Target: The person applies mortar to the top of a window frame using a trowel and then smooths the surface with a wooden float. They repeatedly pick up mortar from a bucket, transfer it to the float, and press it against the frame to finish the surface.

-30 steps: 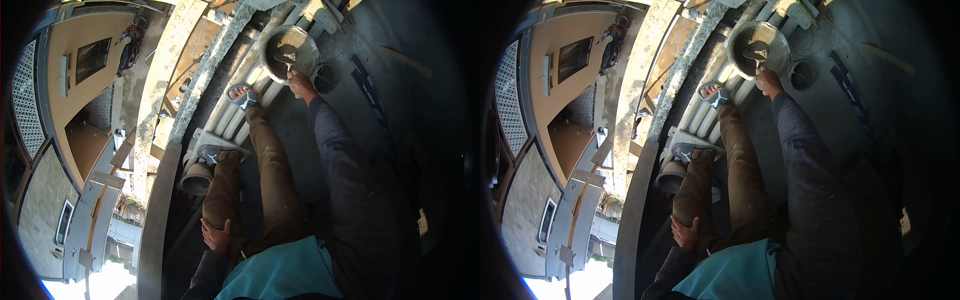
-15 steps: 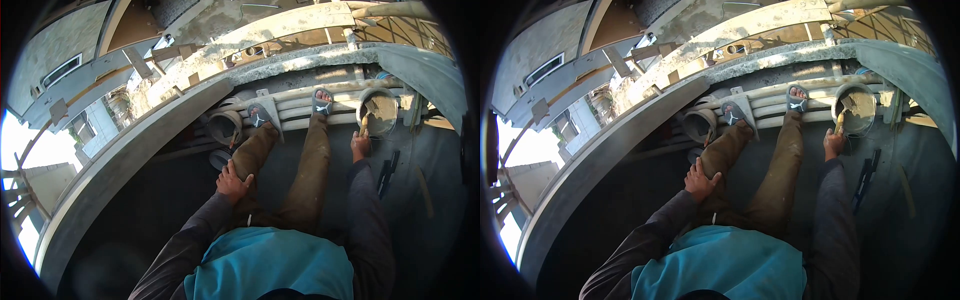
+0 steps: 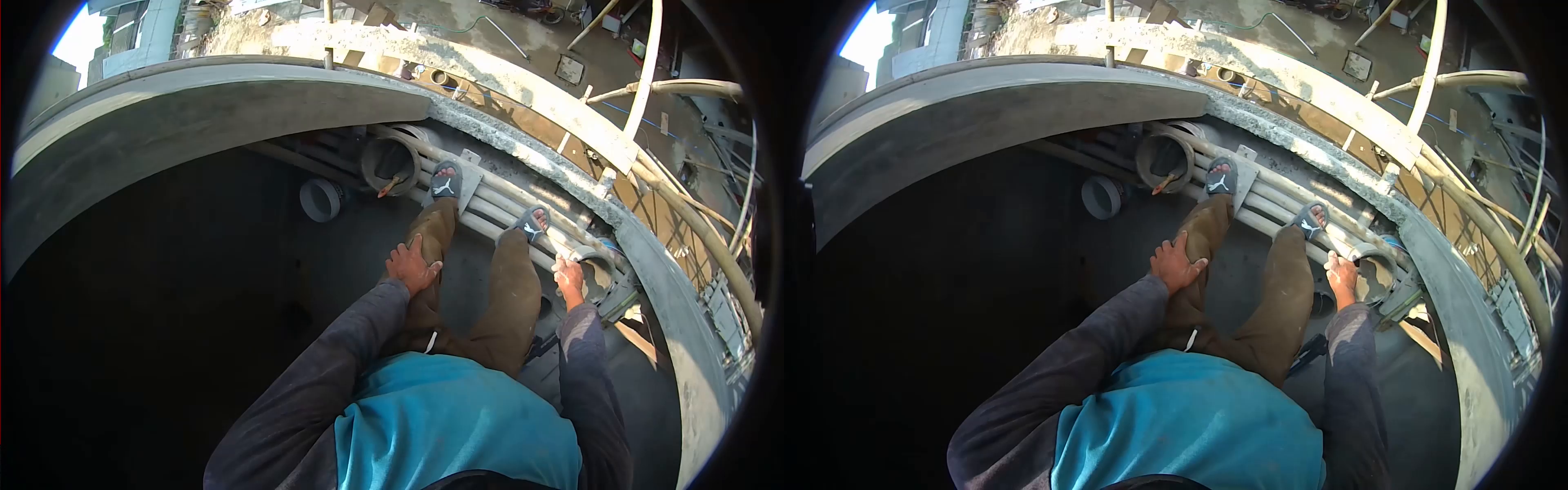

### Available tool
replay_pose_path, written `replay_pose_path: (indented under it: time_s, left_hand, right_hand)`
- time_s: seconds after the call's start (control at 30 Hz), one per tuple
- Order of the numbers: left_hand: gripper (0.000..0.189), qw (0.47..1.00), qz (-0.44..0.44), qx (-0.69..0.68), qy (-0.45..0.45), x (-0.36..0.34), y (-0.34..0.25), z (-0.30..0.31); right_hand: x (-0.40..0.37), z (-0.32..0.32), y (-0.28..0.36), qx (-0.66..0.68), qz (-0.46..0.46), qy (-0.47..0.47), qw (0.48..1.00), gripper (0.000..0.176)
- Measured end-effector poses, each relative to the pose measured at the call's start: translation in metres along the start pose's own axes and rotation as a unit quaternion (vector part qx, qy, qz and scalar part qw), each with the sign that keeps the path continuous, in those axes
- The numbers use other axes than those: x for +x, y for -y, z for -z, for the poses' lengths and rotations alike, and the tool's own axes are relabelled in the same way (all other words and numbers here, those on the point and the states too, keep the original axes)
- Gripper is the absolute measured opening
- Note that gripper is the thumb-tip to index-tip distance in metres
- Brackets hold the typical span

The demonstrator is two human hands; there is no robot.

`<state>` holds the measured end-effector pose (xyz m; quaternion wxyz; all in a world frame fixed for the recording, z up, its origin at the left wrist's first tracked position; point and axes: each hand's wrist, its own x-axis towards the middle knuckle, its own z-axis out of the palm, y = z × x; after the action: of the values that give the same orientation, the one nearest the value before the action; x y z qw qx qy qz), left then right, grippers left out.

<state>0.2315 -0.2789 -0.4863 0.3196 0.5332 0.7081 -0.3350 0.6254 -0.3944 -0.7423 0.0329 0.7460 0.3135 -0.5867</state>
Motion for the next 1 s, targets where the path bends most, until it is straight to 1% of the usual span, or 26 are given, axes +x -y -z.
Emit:
replay_pose_path:
  time_s: [0.03,0.07,0.1,0.17,0.2,0.23,0.27,0.33,0.37,0.4,0.43,0.47,0.53,0.57,0.6,0.67,0.73,0.77,0.83,0.87,0.93,0.97,1.0]
  left_hand:
    - [0.086,0.999,0.034,-0.028,0.021,0.003,0.002,-0.002]
    - [0.083,0.995,0.069,-0.056,0.044,0.007,0.006,-0.005]
    - [0.083,0.993,0.079,-0.075,0.047,0.013,0.014,-0.013]
    - [0.072,0.970,0.122,-0.199,0.072,0.039,0.034,-0.038]
    - [0.072,0.966,0.127,-0.213,0.073,0.054,0.044,-0.051]
    - [0.068,0.946,0.145,-0.288,0.039,0.071,0.055,-0.065]
    - [0.064,0.920,0.161,-0.358,0.005,0.091,0.068,-0.077]
    - [0.057,0.867,0.225,-0.430,-0.109,0.130,0.092,-0.095]
    - [0.055,0.847,0.245,-0.447,-0.152,0.153,0.108,-0.108]
    - [0.053,0.826,0.263,-0.460,-0.193,0.174,0.124,-0.121]
    - [0.051,0.820,0.283,-0.453,-0.208,0.195,0.140,-0.131]
    - [0.049,0.813,0.301,-0.445,-0.224,0.216,0.155,-0.142]
    - [0.043,0.890,0.246,-0.293,-0.248,0.245,0.172,-0.134]
    - [0.041,0.908,0.196,-0.244,-0.278,0.267,0.182,-0.138]
    - [0.038,0.920,0.143,-0.196,-0.307,0.291,0.189,-0.141]
    - [0.040,0.930,0.043,-0.220,-0.291,0.337,0.193,-0.126]
    - [0.045,0.930,-0.051,-0.157,-0.329,0.389,0.196,-0.131]
    - [0.045,0.931,-0.052,-0.160,-0.323,0.406,0.193,-0.131]
    - [0.052,0.944,0.000,-0.161,-0.288,0.430,0.179,-0.120]
    - [0.052,0.943,-0.006,-0.164,-0.288,0.435,0.175,-0.113]
    - [0.057,0.973,0.071,-0.068,-0.208,0.439,0.169,-0.107]
    - [0.057,0.974,0.069,-0.069,-0.203,0.438,0.165,-0.106]
    - [0.057,0.983,0.049,-0.043,-0.170,0.436,0.167,-0.109]
  right_hand:
    - [-0.018,0.005,0.032,-0.042,-0.014,0.045,0.998,0.056]
    - [-0.045,0.010,0.072,-0.138,0.017,0.059,0.989,0.060]
    - [-0.068,0.009,0.101,-0.233,0.047,0.073,0.969,0.066]
    - [-0.087,-0.012,0.103,-0.253,-0.033,0.158,0.954,0.080]
    - [-0.102,-0.018,0.115,-0.245,-0.058,0.177,0.952,0.083]
    - [-0.115,-0.023,0.127,-0.235,-0.085,0.195,0.948,0.089]
    - [-0.120,-0.027,0.129,-0.245,-0.084,0.196,0.946,0.089]
    - [-0.131,-0.036,0.129,-0.246,-0.016,0.088,0.965,0.085]
    - [-0.133,-0.038,0.136,-0.254,-0.022,0.092,0.962,0.085]
    - [-0.136,-0.039,0.146,-0.263,-0.054,0.082,0.960,0.082]
    - [-0.136,-0.040,0.154,-0.271,-0.086,0.070,0.956,0.078]
    - [-0.132,-0.042,0.154,-0.275,-0.092,0.070,0.954,0.078]
    - [-0.128,-0.045,0.145,-0.282,-0.059,0.049,0.956,0.072]
    - [-0.125,-0.047,0.150,-0.284,-0.070,0.048,0.955,0.072]
    - [-0.124,-0.047,0.156,-0.294,-0.078,0.044,0.952,0.071]
    - [-0.127,-0.047,0.161,-0.310,-0.103,0.042,0.944,0.069]
    - [-0.127,-0.048,0.165,-0.325,-0.076,0.027,0.942,0.069]
    - [-0.127,-0.049,0.167,-0.327,-0.082,0.028,0.941,0.069]
    - [-0.126,-0.049,0.172,-0.353,-0.077,0.019,0.932,0.069]
    - [-0.124,-0.050,0.174,-0.353,-0.081,0.014,0.932,0.069]
    - [-0.125,-0.049,0.176,-0.372,-0.080,0.011,0.925,0.069]
    - [-0.125,-0.050,0.175,-0.374,-0.085,0.012,0.924,0.069]
    - [-0.127,-0.051,0.175,-0.375,-0.087,0.013,0.923,0.070]
